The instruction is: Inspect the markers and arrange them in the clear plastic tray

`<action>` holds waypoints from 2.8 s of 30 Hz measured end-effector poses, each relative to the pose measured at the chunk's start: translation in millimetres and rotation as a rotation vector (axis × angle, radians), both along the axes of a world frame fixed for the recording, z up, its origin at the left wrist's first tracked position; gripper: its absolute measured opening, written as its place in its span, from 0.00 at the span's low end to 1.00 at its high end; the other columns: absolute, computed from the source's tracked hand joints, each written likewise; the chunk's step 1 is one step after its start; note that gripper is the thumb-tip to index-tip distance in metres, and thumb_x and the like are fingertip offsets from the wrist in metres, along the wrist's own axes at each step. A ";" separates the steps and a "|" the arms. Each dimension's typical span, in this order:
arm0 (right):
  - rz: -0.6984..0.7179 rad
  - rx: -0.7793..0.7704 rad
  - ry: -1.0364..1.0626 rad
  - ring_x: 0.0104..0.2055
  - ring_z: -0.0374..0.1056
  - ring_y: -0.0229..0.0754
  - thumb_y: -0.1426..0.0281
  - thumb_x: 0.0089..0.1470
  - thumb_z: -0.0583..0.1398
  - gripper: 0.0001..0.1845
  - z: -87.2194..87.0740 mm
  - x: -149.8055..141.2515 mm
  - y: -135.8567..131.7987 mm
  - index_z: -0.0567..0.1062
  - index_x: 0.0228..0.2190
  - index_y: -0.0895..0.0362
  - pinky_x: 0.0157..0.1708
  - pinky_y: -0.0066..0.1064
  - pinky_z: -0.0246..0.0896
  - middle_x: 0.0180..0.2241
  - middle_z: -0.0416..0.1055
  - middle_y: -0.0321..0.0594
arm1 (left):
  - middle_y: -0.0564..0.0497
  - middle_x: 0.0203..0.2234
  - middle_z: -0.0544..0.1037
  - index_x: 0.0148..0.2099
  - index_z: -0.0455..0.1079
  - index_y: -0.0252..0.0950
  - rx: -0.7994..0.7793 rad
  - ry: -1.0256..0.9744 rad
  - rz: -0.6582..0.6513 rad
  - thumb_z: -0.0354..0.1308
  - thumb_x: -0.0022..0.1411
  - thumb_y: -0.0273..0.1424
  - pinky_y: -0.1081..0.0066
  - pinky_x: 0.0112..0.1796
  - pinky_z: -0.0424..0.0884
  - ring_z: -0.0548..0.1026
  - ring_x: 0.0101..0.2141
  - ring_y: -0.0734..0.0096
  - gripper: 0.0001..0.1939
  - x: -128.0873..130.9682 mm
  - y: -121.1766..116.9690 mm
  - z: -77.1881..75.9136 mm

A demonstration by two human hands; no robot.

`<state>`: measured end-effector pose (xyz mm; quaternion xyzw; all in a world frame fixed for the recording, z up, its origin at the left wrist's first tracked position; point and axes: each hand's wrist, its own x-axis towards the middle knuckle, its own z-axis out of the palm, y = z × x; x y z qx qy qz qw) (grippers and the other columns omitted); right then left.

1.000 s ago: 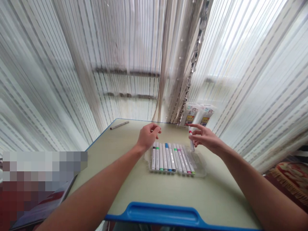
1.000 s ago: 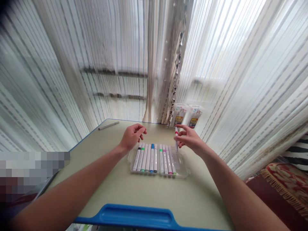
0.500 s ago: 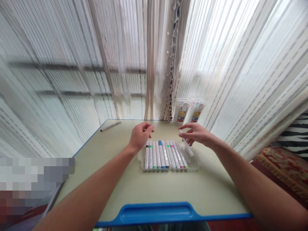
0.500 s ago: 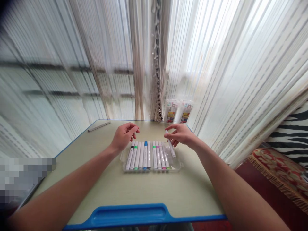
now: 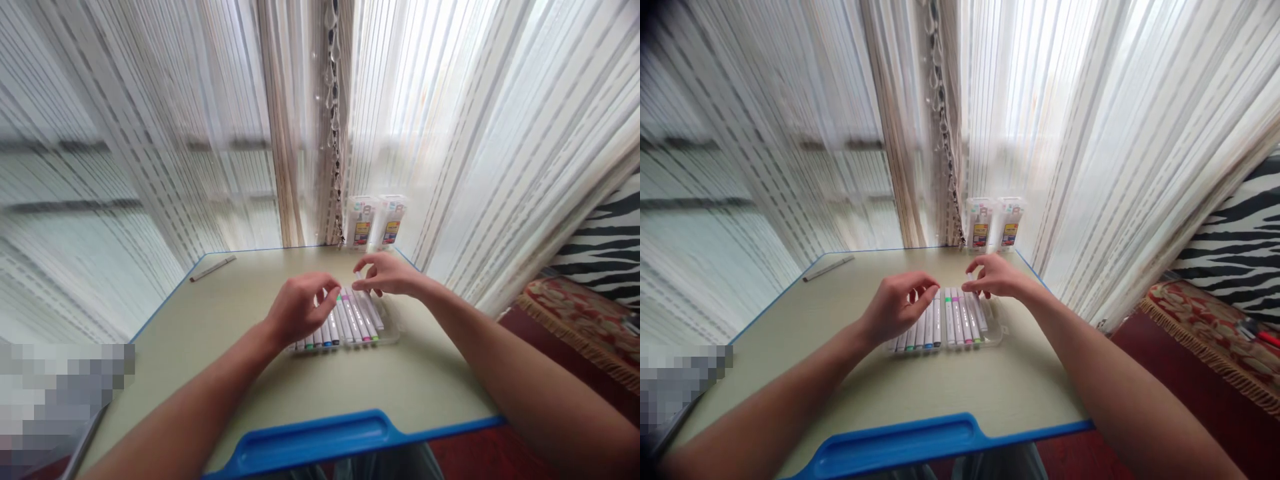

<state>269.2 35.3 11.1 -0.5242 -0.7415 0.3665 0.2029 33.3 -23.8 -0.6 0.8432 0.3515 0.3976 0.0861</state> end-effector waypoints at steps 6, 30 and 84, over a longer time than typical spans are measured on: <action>0.024 -0.007 -0.010 0.16 0.63 0.33 0.64 0.42 0.70 0.22 -4.0 -0.6 0.4 0.71 0.37 0.60 0.13 0.22 0.49 0.17 0.71 0.31 | 0.50 0.30 0.77 0.38 0.72 0.35 0.080 0.173 -0.121 0.52 0.65 0.29 0.72 0.32 0.66 0.72 0.29 0.73 0.08 18.7 -19.4 0.0; 0.063 0.199 -0.215 0.19 0.65 0.34 0.67 0.49 0.62 0.10 -5.3 1.3 2.7 0.80 0.28 0.60 0.19 0.24 0.56 0.20 0.74 0.37 | 0.49 0.41 0.79 0.44 0.73 0.36 0.277 0.500 -0.296 0.52 0.66 0.30 0.65 0.46 0.68 0.72 0.42 0.65 0.09 43.6 -26.4 -14.7; 0.071 0.196 -0.260 0.21 0.66 0.36 0.69 0.45 0.62 0.10 -2.0 1.7 0.9 0.82 0.29 0.61 0.23 0.25 0.58 0.23 0.77 0.40 | 0.46 0.41 0.79 0.49 0.72 0.36 0.323 0.597 -0.302 0.49 0.68 0.27 0.66 0.45 0.67 0.70 0.42 0.65 0.12 48.0 -26.8 -16.8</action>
